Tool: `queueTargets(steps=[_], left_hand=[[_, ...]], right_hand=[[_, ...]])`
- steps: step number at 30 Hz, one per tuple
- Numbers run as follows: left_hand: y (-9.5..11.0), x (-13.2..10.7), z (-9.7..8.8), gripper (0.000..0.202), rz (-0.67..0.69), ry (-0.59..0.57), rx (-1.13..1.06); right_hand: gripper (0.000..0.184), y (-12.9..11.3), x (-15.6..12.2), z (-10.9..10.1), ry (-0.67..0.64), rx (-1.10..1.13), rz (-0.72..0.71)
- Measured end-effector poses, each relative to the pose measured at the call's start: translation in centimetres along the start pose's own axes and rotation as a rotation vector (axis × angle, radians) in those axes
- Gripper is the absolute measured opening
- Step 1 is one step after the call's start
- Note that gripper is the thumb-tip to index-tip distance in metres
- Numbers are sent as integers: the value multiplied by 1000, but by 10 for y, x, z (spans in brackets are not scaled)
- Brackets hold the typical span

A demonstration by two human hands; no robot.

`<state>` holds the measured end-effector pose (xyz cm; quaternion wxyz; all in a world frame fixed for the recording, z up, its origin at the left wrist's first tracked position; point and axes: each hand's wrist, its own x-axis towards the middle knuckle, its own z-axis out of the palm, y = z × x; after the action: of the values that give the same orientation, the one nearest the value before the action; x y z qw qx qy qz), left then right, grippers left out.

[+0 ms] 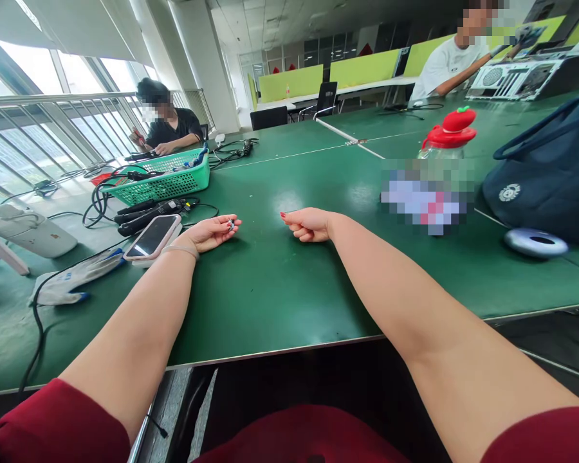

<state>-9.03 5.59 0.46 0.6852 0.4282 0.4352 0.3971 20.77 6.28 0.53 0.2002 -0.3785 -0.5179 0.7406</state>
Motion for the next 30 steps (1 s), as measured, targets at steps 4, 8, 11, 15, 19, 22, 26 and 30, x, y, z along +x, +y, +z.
queueTargets(steps=[4, 8, 11, 15, 19, 22, 26, 30], left_hand=[[1, 4, -2, 29, -24, -28, -5], [2, 8, -6, 30, -59, -71, -3], [3, 11, -9, 29, -85, -108, -1], [5, 13, -11, 29, -106, -139, -2], [8, 12, -9, 29, -146, -140, 5], [10, 12, -8, 29, -173, -133, 10], [12, 13, -7, 29, -203, -121, 27], [13, 13, -7, 30, -210, -117, 31]], right_hand=[[27, -2, 5, -8, -69, 25, 63], [23, -3, 11, -13, -112, 11, 138], [24, -6, 14, -14, -133, -28, 183], [21, -8, 17, -16, -174, -76, 248], [24, -9, 21, -20, -242, -96, 269], [27, -9, 23, -24, -292, -118, 275], [23, -11, 25, -26, -297, -136, 301], [23, -13, 25, -26, -291, -123, 326]])
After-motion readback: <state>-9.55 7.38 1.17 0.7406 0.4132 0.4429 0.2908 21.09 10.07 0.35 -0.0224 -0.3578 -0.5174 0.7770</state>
